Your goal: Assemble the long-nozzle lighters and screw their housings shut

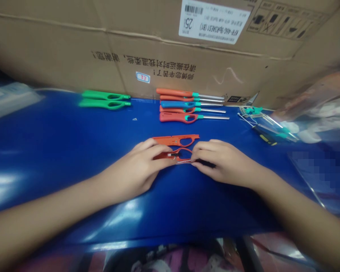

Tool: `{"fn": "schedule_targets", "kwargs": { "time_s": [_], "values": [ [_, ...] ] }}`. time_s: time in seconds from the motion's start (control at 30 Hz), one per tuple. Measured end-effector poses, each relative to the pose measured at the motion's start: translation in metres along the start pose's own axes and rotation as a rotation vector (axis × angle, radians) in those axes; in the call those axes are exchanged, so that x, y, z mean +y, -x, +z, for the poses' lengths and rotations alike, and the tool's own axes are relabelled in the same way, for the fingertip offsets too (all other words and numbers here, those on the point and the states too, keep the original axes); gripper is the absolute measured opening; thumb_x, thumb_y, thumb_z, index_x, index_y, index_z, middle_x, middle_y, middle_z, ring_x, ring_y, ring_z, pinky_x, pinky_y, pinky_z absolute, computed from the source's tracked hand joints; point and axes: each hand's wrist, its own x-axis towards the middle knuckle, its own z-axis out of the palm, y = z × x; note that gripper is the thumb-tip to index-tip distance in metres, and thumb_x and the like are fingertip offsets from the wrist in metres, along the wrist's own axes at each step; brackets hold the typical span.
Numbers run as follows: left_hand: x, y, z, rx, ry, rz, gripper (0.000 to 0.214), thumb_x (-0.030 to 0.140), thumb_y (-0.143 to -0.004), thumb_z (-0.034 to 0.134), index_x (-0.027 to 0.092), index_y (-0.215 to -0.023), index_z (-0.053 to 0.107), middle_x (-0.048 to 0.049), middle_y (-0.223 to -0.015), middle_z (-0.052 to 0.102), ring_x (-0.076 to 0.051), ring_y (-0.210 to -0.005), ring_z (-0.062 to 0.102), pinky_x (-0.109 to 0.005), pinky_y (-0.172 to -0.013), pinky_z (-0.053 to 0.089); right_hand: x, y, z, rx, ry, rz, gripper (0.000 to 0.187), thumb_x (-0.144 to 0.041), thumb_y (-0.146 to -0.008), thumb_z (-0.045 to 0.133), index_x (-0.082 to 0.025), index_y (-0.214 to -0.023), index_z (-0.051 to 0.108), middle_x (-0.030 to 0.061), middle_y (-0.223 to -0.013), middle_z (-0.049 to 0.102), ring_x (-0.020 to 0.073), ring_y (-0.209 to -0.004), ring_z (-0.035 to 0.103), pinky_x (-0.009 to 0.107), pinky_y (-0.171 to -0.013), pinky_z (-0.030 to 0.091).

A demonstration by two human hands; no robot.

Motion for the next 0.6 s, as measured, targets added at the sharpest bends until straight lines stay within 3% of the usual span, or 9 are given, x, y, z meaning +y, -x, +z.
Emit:
{"fn": "schedule_targets", "kwargs": {
  "time_s": [0.17, 0.27, 0.6],
  "values": [
    [-0.001, 0.001, 0.002, 0.004, 0.009, -0.008, 0.047, 0.007, -0.097, 0.047, 0.027, -0.137, 0.063, -0.0091, -0.135, 0.063, -0.027, -0.12, 0.052, -0.046, -0.101, 0.05, 0.001, 0.0, -0.001, 0.02, -0.085, 0.011, 0.012, -0.026, -0.1, 0.056, -0.021, -0.098, 0.067, 0.0048, -0.102, 0.07, 0.0169, -0.091, 0.065, 0.033, -0.082, 0.045],
    [-0.002, 0.001, 0.003, -0.004, -0.007, -0.015, 0.043, 0.011, -0.1, 0.045, 0.026, -0.137, 0.062, -0.0096, -0.135, 0.063, -0.027, -0.118, 0.053, -0.046, -0.099, 0.05, 0.009, 0.0, -0.004, 0.1, -0.149, 0.054, 0.013, -0.027, -0.099, 0.057, -0.021, -0.098, 0.068, 0.0055, -0.101, 0.07, 0.017, -0.09, 0.065, 0.032, -0.081, 0.046],
    [-0.006, -0.001, 0.003, 0.011, 0.0, 0.0, 0.042, 0.013, -0.101, 0.046, 0.027, -0.136, 0.063, -0.0089, -0.136, 0.064, -0.026, -0.122, 0.056, -0.045, -0.102, 0.049, 0.072, 0.013, -0.017, 0.401, 0.048, 0.491, 0.015, -0.028, -0.089, 0.058, -0.019, -0.085, 0.069, 0.0063, -0.09, 0.066, 0.0169, -0.069, 0.057, 0.033, -0.069, 0.046]
  ]
}}
